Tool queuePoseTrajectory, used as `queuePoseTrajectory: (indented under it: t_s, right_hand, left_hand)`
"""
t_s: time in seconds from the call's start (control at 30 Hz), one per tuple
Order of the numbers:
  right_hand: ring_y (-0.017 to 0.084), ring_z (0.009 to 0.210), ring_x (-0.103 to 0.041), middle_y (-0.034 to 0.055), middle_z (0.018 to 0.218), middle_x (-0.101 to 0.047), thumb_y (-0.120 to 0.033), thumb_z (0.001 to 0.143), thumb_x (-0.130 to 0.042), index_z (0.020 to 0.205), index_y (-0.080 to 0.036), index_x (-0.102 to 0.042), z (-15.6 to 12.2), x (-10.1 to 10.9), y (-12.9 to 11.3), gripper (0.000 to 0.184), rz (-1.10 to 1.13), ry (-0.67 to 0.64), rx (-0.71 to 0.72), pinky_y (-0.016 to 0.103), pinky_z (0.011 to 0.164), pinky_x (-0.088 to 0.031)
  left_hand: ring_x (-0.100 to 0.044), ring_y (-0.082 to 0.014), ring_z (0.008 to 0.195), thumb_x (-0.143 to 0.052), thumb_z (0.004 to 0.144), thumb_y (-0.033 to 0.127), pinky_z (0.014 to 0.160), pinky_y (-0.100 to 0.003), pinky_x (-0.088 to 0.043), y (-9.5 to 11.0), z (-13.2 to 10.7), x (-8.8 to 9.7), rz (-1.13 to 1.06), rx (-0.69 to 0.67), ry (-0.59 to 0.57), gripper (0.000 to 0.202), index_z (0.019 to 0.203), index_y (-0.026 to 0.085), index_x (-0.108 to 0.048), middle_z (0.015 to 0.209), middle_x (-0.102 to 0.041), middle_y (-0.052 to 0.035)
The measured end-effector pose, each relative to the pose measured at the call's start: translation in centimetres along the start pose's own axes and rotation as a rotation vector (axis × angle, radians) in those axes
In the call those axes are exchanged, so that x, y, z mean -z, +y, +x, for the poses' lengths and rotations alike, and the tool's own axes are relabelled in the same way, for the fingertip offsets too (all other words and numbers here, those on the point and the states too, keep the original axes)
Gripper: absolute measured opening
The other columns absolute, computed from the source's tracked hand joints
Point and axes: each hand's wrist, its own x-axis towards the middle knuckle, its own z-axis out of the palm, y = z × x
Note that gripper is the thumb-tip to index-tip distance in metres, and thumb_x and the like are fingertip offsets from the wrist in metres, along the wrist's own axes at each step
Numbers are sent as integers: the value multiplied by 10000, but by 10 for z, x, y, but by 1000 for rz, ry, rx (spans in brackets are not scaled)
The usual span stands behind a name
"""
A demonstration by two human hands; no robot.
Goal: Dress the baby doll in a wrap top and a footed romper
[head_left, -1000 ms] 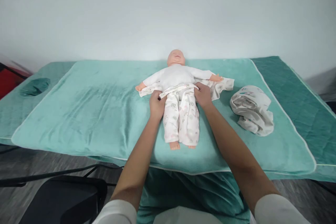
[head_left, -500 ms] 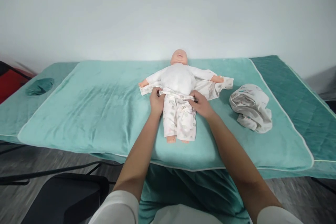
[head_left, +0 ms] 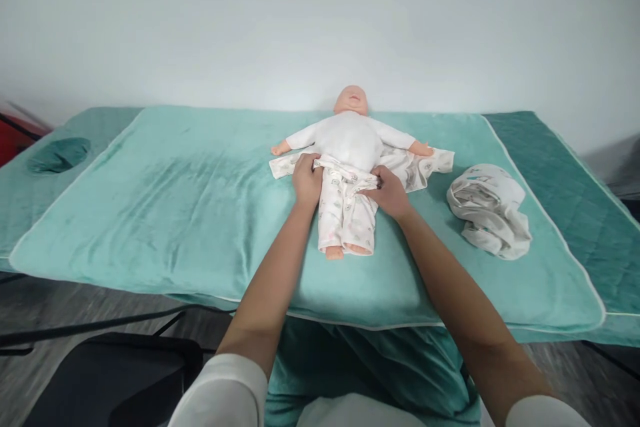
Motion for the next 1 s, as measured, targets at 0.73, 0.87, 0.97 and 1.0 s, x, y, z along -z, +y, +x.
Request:
queuePoseTrajectory:
  t_s: [0.73,0.87,0.97,1.0]
  right_hand:
    - [164,761,-473,-39,765,-555,-370,717,-691,859,-217,-574,2,-8,13,239,0,150,42,283,712,-383]
    - [167,771,-494,-34,782,-588,-388,738,-689,863,-215,-587,1,-8,15,237,-23,158,50,284,720,-393]
    - [167,757,-501,-31,766,-601,-407,748,-691,845,-213,-595,1,-8,14,237,-54,165,55,283,706,-390]
    - [166,748,-502,-31,755,-602,-412,751,-690,840,-212,-596,1,-8,14,239,-67,168,57,283,699,-386]
  left_hand:
    - [-581,-167,912,-709,856,354,806,-291,-461,37,-72,44,-164,106,-146,180,937,220,-619,983,-618,-17]
    - [-568,-190,990,-776,788,404,887,-321,-468,36,-65,40,-190,203,-232,443,1150,232,-588,1106,-585,-41]
    - [-546,-218,1082,-808,749,414,986,-352,-455,35,-60,41,-178,157,-290,440,1084,224,-596,1152,-553,-58]
    - [-539,-226,1119,-818,738,405,1021,-362,-446,34,-59,40,-181,142,-299,441,1072,224,-595,1169,-547,-62]
